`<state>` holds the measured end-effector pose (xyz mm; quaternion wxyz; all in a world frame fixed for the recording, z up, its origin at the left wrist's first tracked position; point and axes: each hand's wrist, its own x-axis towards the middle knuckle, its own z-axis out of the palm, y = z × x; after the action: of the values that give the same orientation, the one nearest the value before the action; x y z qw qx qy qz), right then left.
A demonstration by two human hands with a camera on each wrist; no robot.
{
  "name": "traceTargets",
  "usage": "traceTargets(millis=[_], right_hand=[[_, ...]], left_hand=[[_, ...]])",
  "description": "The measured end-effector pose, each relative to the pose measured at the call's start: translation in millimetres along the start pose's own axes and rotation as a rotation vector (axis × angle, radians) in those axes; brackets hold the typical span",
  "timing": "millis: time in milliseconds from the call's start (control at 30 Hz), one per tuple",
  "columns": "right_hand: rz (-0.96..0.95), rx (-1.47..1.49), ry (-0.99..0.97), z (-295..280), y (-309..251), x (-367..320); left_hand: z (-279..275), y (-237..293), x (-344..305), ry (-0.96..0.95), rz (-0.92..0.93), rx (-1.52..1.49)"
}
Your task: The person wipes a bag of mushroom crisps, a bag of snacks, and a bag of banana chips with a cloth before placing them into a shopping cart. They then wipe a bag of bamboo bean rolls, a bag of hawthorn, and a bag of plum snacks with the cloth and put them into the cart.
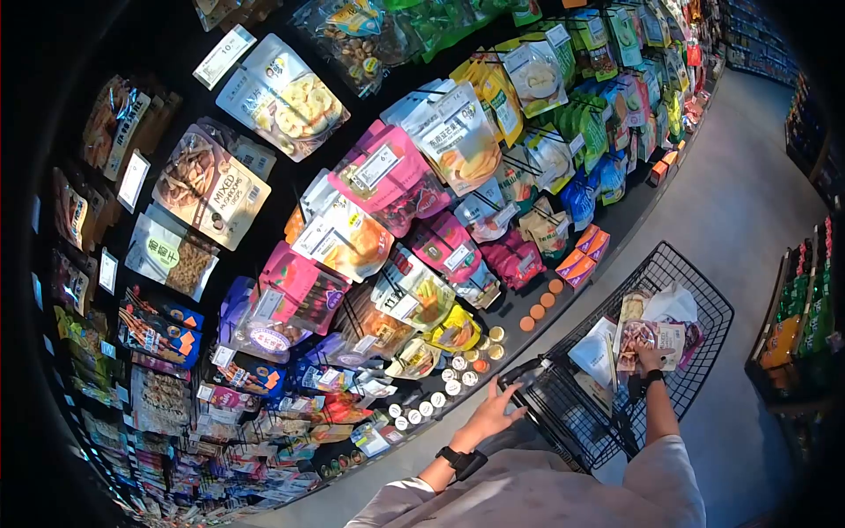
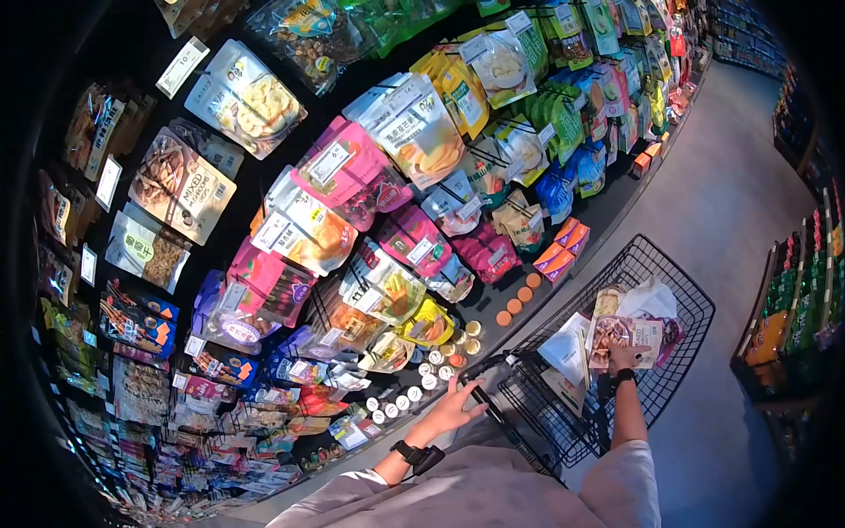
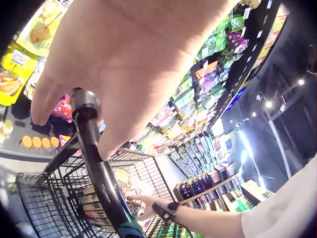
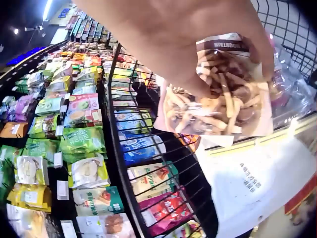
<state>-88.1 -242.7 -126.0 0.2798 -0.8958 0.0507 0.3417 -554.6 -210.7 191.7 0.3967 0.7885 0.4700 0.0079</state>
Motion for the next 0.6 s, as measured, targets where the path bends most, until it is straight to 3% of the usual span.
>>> traceTargets(millis=[67,133,167,200,300,367,400,467,500,567,600], right_hand=[[-0.046,-0.194,0.089,-43.3,-34.3,-64.4],[-0.021,-0.241,0.090,-50.5,-36.6,-64.5],[-0.103,-0.236,0.183,-31.0,-10.5,-21.0],[-0.125,-0.242,0.108,-44.2,-16.9,-34.5],[-0.177,-0.218,0.166,-45.2,-3.5,-5.9],[-0.441,-0.064,0.137,-50.9,21.8,21.1],[-0.386,-0.008,0.008,-83.7,-3.3,-28.5],[-0.532,0.039,0.102,-61.9,31.8,44.9],[-0.529,0.033,0.116,-73.9,27.4,28.2],[-0.166,0.670,-0.327,-104.6,-4.6,-29.6],[-0.178,0.669,-0.332,-120.0,-8.2,-39.6]], left_hand=[[5.9,-4.5,7.0,0.003,-0.016,0.041],[2.4,2.0,8.7,0.001,-0.081,-0.020],[6.5,1.2,7.7,0.012,-0.051,-0.029],[7.5,0.8,9.2,0.021,-0.012,-0.033],[6.9,2.0,13.4,0.047,0.001,-0.038],[10.1,-1.6,17.2,0.050,0.025,-0.017],[6.5,2.0,18.7,0.012,-0.014,-0.038],[4.8,2.9,22.1,-0.008,-0.029,-0.007],[2.8,5.9,24.1,-0.030,-0.065,0.023],[-2.4,20.4,24.5,0.036,-0.039,0.158],[-2.3,23.0,26.4,0.111,0.009,0.283]])
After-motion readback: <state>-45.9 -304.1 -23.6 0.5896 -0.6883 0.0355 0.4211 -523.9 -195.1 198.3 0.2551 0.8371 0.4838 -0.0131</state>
